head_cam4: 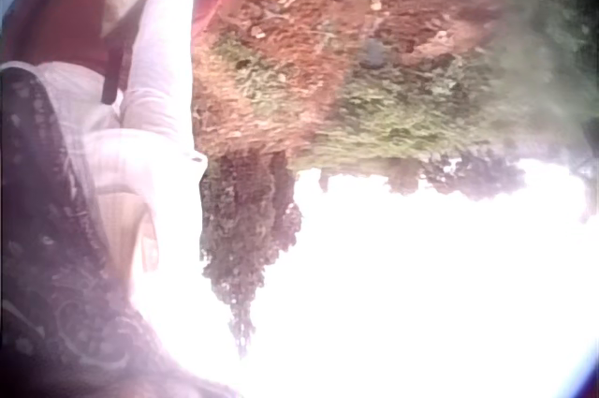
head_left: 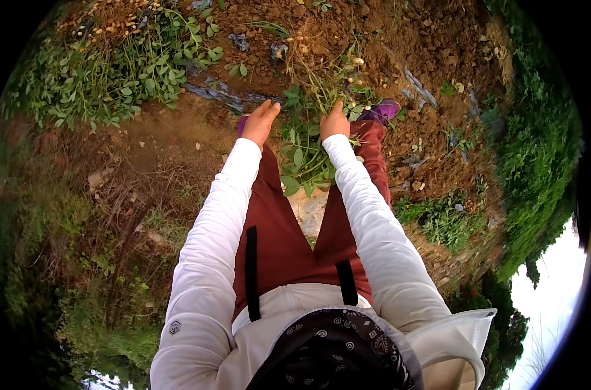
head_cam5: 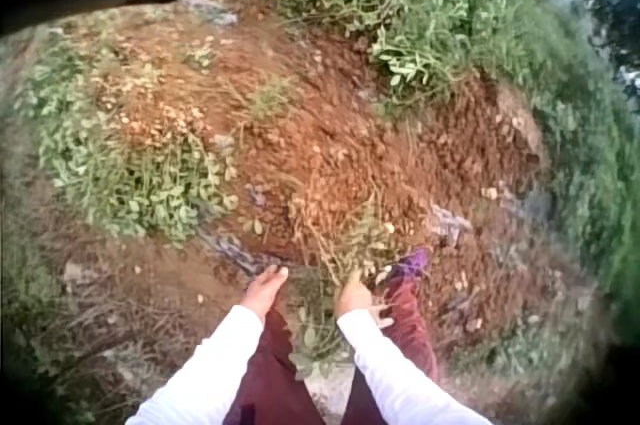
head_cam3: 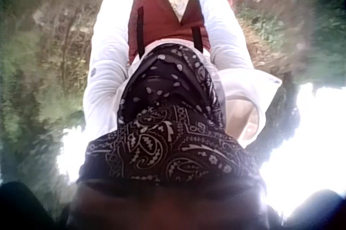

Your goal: The person harvests peanut plants from a field by hand. They repeatedly pull the plants from the soil, shake off excess dirt, and gather them into a pile.

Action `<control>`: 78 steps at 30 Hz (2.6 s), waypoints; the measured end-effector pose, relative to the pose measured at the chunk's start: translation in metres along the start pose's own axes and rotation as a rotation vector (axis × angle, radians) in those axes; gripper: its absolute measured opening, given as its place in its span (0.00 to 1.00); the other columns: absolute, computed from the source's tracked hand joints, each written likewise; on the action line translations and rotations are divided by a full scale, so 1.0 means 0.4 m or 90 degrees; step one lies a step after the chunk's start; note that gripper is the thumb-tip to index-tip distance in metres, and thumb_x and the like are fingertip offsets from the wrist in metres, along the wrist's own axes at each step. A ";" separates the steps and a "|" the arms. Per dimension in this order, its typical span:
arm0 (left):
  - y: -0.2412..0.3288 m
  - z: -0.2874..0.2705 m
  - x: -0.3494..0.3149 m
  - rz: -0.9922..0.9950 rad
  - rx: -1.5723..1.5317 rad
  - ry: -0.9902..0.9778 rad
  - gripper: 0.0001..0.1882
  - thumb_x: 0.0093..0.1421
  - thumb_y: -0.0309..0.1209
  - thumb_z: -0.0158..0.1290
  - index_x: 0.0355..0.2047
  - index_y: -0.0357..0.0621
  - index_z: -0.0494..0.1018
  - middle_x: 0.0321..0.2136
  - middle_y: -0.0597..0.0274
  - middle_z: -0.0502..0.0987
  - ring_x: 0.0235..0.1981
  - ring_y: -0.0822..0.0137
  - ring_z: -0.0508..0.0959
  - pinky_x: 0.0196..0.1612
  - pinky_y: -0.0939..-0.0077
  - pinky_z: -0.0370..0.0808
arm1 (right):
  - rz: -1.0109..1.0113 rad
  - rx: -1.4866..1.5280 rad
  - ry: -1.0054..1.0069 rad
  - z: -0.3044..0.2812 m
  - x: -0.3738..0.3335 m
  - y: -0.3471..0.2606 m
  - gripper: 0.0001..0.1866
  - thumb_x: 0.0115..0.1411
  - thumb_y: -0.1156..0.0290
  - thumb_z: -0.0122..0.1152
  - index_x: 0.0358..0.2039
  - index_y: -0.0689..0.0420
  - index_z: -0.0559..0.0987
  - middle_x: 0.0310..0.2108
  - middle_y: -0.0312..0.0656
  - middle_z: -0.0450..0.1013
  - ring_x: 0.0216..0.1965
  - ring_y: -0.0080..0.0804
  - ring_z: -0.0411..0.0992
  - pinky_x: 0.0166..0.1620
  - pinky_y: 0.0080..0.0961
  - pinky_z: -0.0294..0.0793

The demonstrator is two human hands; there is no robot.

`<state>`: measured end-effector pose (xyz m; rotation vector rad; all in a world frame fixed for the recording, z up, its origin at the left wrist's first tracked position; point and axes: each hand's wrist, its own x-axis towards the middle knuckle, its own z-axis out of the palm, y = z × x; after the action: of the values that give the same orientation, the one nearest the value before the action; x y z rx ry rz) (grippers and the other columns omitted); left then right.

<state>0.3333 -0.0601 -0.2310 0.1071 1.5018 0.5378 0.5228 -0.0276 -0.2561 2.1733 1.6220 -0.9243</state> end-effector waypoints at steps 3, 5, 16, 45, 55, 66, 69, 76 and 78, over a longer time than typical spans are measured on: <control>0.065 -0.014 -0.021 0.004 -0.041 0.029 0.50 0.53 0.54 0.56 0.66 0.47 0.41 0.65 0.53 0.49 0.66 0.55 0.46 0.65 0.54 0.45 | -0.091 0.053 0.061 -0.004 -0.100 -0.030 0.31 0.48 0.71 0.64 0.51 0.62 0.61 0.32 0.55 0.73 0.33 0.55 0.73 0.34 0.43 0.72; 0.116 -0.020 -0.050 0.026 -0.074 0.031 0.58 0.46 0.58 0.60 0.66 0.49 0.38 0.66 0.55 0.45 0.67 0.54 0.42 0.64 0.49 0.39 | -0.185 0.059 0.156 0.045 -0.140 -0.033 0.35 0.44 0.73 0.66 0.53 0.63 0.63 0.33 0.53 0.71 0.35 0.52 0.71 0.36 0.41 0.72; 0.184 -0.240 -0.089 0.176 -0.311 -0.094 0.45 0.48 0.38 0.65 0.62 0.44 0.52 0.58 0.58 0.62 0.59 0.59 0.59 0.62 0.59 0.48 | -0.431 0.137 0.146 0.128 -0.326 -0.291 0.23 0.41 0.74 0.65 0.39 0.64 0.67 0.41 0.52 0.67 0.45 0.53 0.65 0.44 0.41 0.72; 0.318 -0.329 -0.175 0.191 0.015 0.012 0.25 0.51 0.27 0.59 0.50 0.39 0.67 0.44 0.59 0.74 0.47 0.63 0.70 0.53 0.66 0.62 | -0.289 0.543 -0.168 -0.134 -0.013 -0.484 0.32 0.56 0.70 0.59 0.60 0.58 0.59 0.51 0.49 0.68 0.51 0.39 0.69 0.52 0.30 0.69; 0.319 -0.277 -0.185 0.176 -0.024 0.034 0.24 0.51 0.28 0.59 0.49 0.39 0.67 0.43 0.60 0.74 0.45 0.64 0.71 0.52 0.67 0.64 | -0.203 0.889 -0.359 -0.131 -0.012 -0.491 0.21 0.58 0.68 0.58 0.52 0.56 0.68 0.33 0.37 0.70 0.31 0.25 0.69 0.40 0.25 0.72; 0.269 -0.328 -0.076 0.182 0.029 0.181 0.38 0.53 0.30 0.59 0.60 0.36 0.53 0.55 0.49 0.65 0.55 0.55 0.65 0.57 0.58 0.59 | -0.006 0.876 -0.101 -0.184 -0.087 -0.384 0.09 0.61 0.72 0.52 0.40 0.62 0.74 0.22 0.35 0.68 0.20 0.21 0.63 0.22 0.24 0.68; 0.286 -0.337 -0.097 0.186 0.023 0.138 0.39 0.53 0.33 0.60 0.60 0.37 0.53 0.58 0.49 0.62 0.59 0.51 0.60 0.56 0.42 0.55 | -0.080 0.995 -0.085 -0.200 -0.120 -0.345 0.07 0.60 0.74 0.54 0.38 0.61 0.74 0.22 0.35 0.67 0.20 0.20 0.62 0.22 0.21 0.66; 0.299 -0.451 -0.037 0.114 -0.084 0.099 0.37 0.52 0.32 0.61 0.59 0.35 0.57 0.63 0.50 0.54 0.65 0.50 0.48 0.61 0.43 0.46 | -0.149 1.071 0.043 -0.252 -0.089 -0.282 0.10 0.60 0.77 0.52 0.43 0.62 0.72 0.27 0.40 0.70 0.23 0.23 0.63 0.26 0.22 0.68; 0.301 -0.426 -0.043 0.107 -0.110 0.121 0.38 0.52 0.32 0.61 0.60 0.35 0.56 0.63 0.50 0.52 0.65 0.51 0.47 0.61 0.43 0.45 | -0.175 1.006 0.062 -0.263 -0.084 -0.266 0.09 0.60 0.76 0.52 0.43 0.61 0.73 0.28 0.40 0.71 0.22 0.22 0.63 0.25 0.20 0.67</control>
<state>0.1370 -0.0053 -0.1831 0.0480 1.6327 0.8291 0.4525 0.0417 -0.1390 2.7292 1.2656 -2.9143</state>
